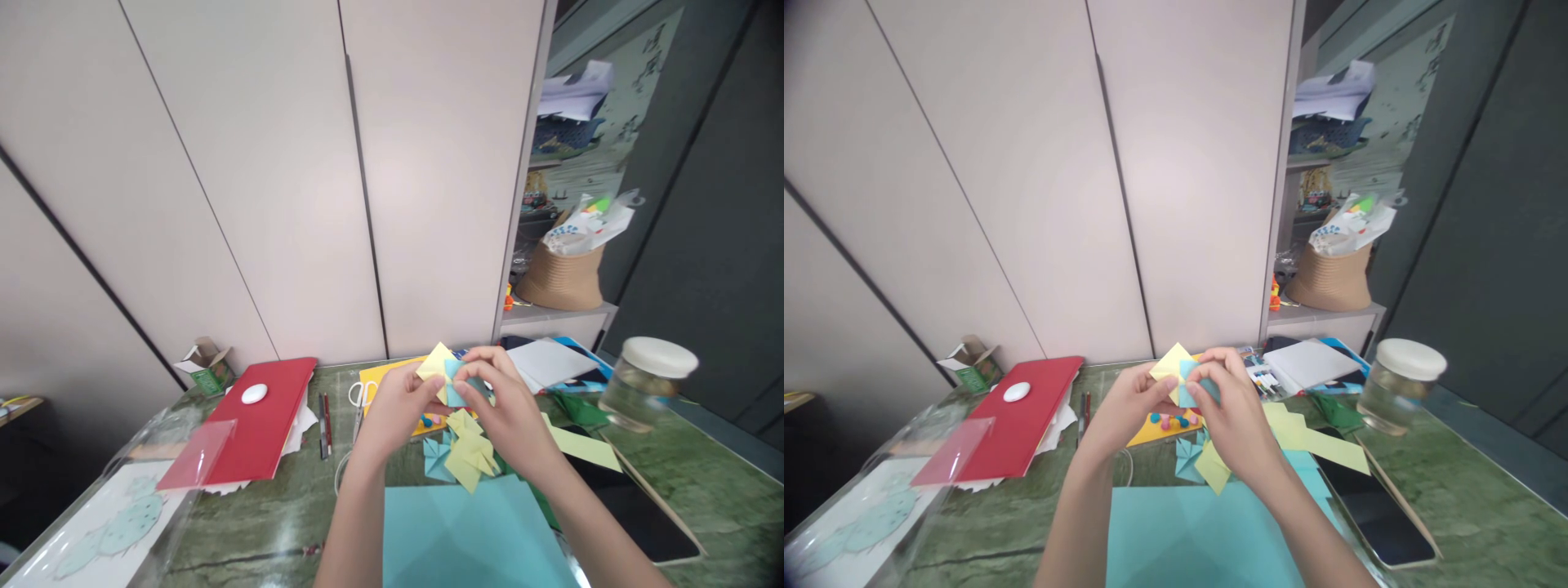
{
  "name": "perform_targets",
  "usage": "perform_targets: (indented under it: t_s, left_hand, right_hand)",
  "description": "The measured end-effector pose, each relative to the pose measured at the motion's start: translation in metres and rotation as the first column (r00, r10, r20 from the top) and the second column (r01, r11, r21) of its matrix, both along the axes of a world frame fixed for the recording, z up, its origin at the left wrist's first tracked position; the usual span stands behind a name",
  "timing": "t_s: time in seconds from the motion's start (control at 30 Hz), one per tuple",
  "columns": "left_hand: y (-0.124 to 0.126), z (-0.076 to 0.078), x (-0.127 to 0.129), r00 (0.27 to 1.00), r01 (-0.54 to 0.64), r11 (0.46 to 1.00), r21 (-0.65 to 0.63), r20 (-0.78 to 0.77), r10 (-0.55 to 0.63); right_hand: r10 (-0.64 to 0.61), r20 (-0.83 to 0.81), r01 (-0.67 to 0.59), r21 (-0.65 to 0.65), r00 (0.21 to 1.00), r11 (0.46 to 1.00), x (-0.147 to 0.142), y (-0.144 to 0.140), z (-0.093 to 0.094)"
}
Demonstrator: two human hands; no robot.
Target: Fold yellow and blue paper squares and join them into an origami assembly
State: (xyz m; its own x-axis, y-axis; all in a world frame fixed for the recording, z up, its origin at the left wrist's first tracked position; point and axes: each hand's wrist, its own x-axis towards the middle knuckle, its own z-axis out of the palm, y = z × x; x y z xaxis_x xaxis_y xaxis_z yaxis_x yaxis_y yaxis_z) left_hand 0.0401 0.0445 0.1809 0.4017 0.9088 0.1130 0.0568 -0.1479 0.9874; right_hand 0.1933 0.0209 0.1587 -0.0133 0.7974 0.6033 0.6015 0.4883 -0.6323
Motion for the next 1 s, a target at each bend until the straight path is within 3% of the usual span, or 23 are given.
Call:
perform_targets:
  t_s: [0.33, 0.6, 1.0]
  left_hand:
    - [0.0002, -0.0025, 0.0030, 1.000, 0.007, 1.000, -0.001, 0.027, -0.007]
    - [0.0040, -0.0066, 0.0026, 0.994, 0.058, 0.998, -0.006, 0.088, -0.057]
    - [-0.0030, -0.0012, 0.0084, 0.997, 0.001, 1.000, 0.007, 0.080, -0.002]
  right_hand:
    - [-0.040, -0.013, 0.041, 0.055, 0.999, 0.998, -0.0054, 0.0000, -0.0018]
    - [-0.104, 0.069, 0.095, 0.118, 0.992, 0.988, -0.0036, -0.0006, -0.0009]
    - [-0.182, 0.074, 0.165, 0.195, 0.980, 0.967, -0.0044, -0.0008, -0.0038]
